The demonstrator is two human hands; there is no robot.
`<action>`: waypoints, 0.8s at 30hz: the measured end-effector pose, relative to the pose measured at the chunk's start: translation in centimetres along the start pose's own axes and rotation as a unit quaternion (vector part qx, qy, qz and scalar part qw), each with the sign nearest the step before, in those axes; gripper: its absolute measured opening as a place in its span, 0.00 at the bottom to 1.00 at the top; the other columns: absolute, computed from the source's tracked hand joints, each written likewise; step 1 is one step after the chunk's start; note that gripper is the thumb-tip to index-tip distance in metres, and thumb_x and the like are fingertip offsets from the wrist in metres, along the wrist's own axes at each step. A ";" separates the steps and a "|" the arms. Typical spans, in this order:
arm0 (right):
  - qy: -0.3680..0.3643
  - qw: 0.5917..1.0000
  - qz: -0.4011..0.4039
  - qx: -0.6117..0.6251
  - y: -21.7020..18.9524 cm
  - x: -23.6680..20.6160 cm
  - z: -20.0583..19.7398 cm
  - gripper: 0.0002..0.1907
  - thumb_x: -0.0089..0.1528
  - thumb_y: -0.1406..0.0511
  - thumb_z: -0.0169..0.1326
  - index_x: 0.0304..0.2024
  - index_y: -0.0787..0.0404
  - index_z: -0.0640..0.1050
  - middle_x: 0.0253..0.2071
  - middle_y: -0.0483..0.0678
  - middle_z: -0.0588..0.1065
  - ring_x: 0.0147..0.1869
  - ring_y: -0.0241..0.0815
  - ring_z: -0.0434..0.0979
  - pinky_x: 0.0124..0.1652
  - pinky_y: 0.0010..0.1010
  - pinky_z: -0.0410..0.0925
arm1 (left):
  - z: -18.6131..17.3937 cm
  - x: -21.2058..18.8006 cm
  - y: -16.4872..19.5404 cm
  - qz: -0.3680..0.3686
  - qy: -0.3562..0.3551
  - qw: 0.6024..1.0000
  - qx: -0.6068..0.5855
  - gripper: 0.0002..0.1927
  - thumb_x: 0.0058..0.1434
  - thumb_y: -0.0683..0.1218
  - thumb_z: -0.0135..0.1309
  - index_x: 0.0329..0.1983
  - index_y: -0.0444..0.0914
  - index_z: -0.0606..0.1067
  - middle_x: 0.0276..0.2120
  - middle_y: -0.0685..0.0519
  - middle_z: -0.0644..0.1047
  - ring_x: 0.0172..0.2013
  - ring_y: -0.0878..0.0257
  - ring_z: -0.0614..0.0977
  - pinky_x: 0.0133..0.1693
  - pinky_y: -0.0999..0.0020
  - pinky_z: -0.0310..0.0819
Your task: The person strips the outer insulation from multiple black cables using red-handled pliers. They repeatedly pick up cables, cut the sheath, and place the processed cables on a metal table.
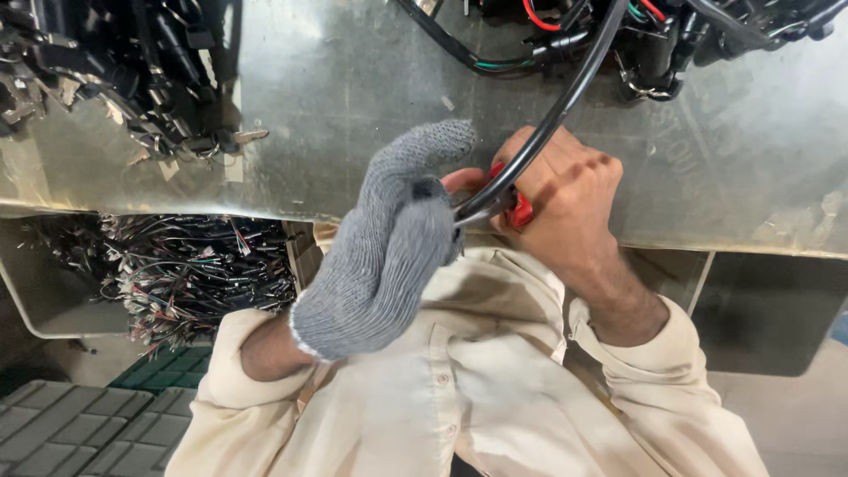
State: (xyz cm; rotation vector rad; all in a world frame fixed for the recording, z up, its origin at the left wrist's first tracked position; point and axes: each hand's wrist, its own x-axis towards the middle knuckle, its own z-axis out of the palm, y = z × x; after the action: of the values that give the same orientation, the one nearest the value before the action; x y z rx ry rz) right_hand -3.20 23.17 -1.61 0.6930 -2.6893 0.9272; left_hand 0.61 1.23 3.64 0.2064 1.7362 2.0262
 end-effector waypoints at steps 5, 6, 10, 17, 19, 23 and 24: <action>-0.015 0.993 0.008 0.116 0.3 0.1 0.1 0.15 0.55 0.68 0.72 0.36 0.60 0.76 0.36 0.47 0.76 0.39 0.47 0.79 0.38 0.35 0.70 | -1.0 0.7 1.0 0.076 -0.092 0.984 0.132 0.37 0.76 0.43 0.54 0.78 0.33 0.47 0.54 0.49 0.75 0.46 0.64 0.81 0.53 0.69 0.79; -0.010 0.992 0.007 0.127 0.1 0.1 0.0 0.14 0.56 0.68 0.72 0.38 0.59 0.77 0.39 0.47 0.77 0.41 0.46 0.79 0.39 0.34 0.71 | -1.1 0.8 1.0 0.121 -0.058 0.973 0.188 0.37 0.73 0.44 0.57 0.76 0.33 0.50 0.58 0.45 0.72 0.51 0.57 0.80 0.56 0.65 0.78; -0.037 0.988 0.035 0.144 -1.2 -0.2 -0.2 0.19 0.49 0.68 0.69 0.40 0.61 0.77 0.41 0.49 0.77 0.44 0.50 0.78 0.41 0.37 0.71 | -0.6 1.0 -0.9 0.224 0.055 0.913 0.336 0.36 0.65 0.45 0.67 0.70 0.32 0.61 0.66 0.39 0.70 0.63 0.42 0.79 0.62 0.56 0.75; -0.015 0.984 0.023 0.175 -1.9 -0.5 0.4 0.18 0.53 0.69 0.64 0.44 0.63 0.74 0.44 0.50 0.76 0.47 0.52 0.78 0.44 0.37 0.72 | 0.4 -0.1 -2.5 0.180 0.097 0.901 0.382 0.36 0.66 0.49 0.68 0.71 0.32 0.65 0.60 0.43 0.76 0.54 0.49 0.83 0.54 0.61 0.78; -0.017 0.988 0.035 0.152 -1.8 -0.8 0.3 0.17 0.54 0.69 0.65 0.43 0.63 0.73 0.42 0.51 0.76 0.44 0.51 0.78 0.41 0.36 0.71 | 0.6 0.1 -2.3 0.183 0.092 0.900 0.385 0.36 0.65 0.48 0.68 0.70 0.32 0.65 0.59 0.44 0.76 0.52 0.49 0.82 0.54 0.60 0.77; -0.027 0.995 0.089 0.039 -2.2 -1.9 -0.2 0.17 0.56 0.66 0.70 0.38 0.62 0.73 0.33 0.52 0.74 0.35 0.53 0.76 0.34 0.40 0.67 | 0.7 0.3 -1.7 0.203 0.070 0.868 0.448 0.35 0.62 0.42 0.64 0.68 0.27 0.62 0.56 0.47 0.77 0.52 0.49 0.81 0.52 0.56 0.74; -0.024 0.995 0.094 0.004 -2.3 -2.2 -0.3 0.18 0.55 0.65 0.71 0.37 0.62 0.73 0.31 0.52 0.73 0.34 0.55 0.74 0.33 0.42 0.66 | 0.6 0.3 -1.7 0.206 0.075 0.848 0.482 0.34 0.63 0.42 0.63 0.69 0.29 0.62 0.59 0.46 0.76 0.54 0.48 0.80 0.54 0.54 0.73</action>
State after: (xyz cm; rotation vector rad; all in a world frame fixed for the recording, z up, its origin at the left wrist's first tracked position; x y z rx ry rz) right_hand -0.13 22.53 -0.94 0.4755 -2.8340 0.9751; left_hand 1.07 2.09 2.04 0.8046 2.8763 1.2033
